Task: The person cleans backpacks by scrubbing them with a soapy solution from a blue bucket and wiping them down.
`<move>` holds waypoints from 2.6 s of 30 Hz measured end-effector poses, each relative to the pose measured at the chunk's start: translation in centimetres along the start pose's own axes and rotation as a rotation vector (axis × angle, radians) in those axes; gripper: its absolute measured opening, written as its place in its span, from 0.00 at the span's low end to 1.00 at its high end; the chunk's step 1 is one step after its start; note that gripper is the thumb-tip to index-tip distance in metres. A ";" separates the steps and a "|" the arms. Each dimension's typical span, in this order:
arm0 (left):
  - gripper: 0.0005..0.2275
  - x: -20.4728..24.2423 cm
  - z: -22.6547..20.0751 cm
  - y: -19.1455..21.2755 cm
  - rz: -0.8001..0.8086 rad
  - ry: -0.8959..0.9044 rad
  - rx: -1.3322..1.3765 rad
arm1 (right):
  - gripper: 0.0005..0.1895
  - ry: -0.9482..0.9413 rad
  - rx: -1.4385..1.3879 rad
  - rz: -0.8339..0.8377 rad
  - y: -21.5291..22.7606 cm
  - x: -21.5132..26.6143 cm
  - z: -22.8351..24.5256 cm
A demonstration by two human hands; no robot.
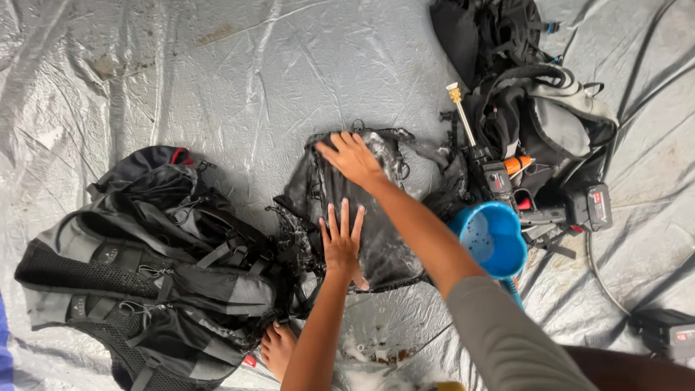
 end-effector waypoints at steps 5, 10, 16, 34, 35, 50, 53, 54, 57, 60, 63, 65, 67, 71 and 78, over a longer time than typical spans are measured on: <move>0.82 -0.6 -0.1 -1.1 -0.017 -0.014 -0.065 | 0.19 -0.156 0.008 -0.006 2.0 2.6 1.9; 0.85 0.3 -0.1 -0.8 0.153 -0.024 -0.079 | 0.22 -0.104 0.046 0.011 4.2 7.0 -2.3; 0.88 0.3 0.2 0.4 -0.016 -0.007 -0.021 | 0.25 -0.283 0.199 0.006 3.5 5.1 -5.1; 0.84 -0.3 0.2 -0.6 -0.036 0.028 -0.006 | 0.27 -0.603 0.202 0.074 6.0 9.0 -0.6; 0.83 -0.3 0.1 -1.3 -0.004 0.017 0.003 | 0.27 -0.499 0.138 0.106 7.1 10.9 2.9; 0.86 -0.7 0.9 -0.5 -0.064 -0.012 0.029 | 0.28 -0.483 0.310 0.127 11.5 15.0 4.2; 0.86 -0.1 0.5 -1.3 -0.046 -0.037 0.059 | 0.26 -0.488 0.329 0.185 15.6 19.6 8.3; 0.86 -0.3 0.4 -1.3 -0.049 -0.049 0.073 | 0.25 -0.510 0.317 0.203 17.2 21.4 9.7; 0.88 -0.3 0.5 -0.8 -0.068 -0.045 0.099 | 0.27 -0.425 0.280 0.236 18.9 25.5 11.7; 0.86 0.1 0.4 -0.6 -0.054 -0.036 0.046 | 0.27 -0.569 0.329 0.159 18.8 24.5 8.2; 0.86 0.4 1.0 1.3 -0.201 -0.053 0.084 | 0.24 -0.797 0.462 0.114 16.6 20.6 5.0; 0.83 0.3 1.3 1.0 -0.128 -0.114 0.210 | 0.25 -0.741 0.348 0.103 16.4 21.3 9.4; 0.81 -0.6 1.4 0.8 -0.051 -0.185 0.329 | 0.25 -0.689 0.239 0.094 16.7 21.6 13.3; 0.79 -2.0 1.1 -1.5 -0.007 -0.230 0.286 | 0.33 -0.345 -0.108 0.217 17.5 21.8 18.5; 0.27 -4.3 2.9 0.7 -0.294 -0.181 0.036 | 0.39 -0.503 -0.076 0.497 13.0 18.8 10.2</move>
Point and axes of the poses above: each hand's wrist, its own x-axis away from the middle knuckle, its own y-axis out of the back of the hand, z = x × y, the point moved 8 cm from there along -x, towards the middle knuckle, and after that the axes turned 9 degrees about -z, right-handed, at the moved point
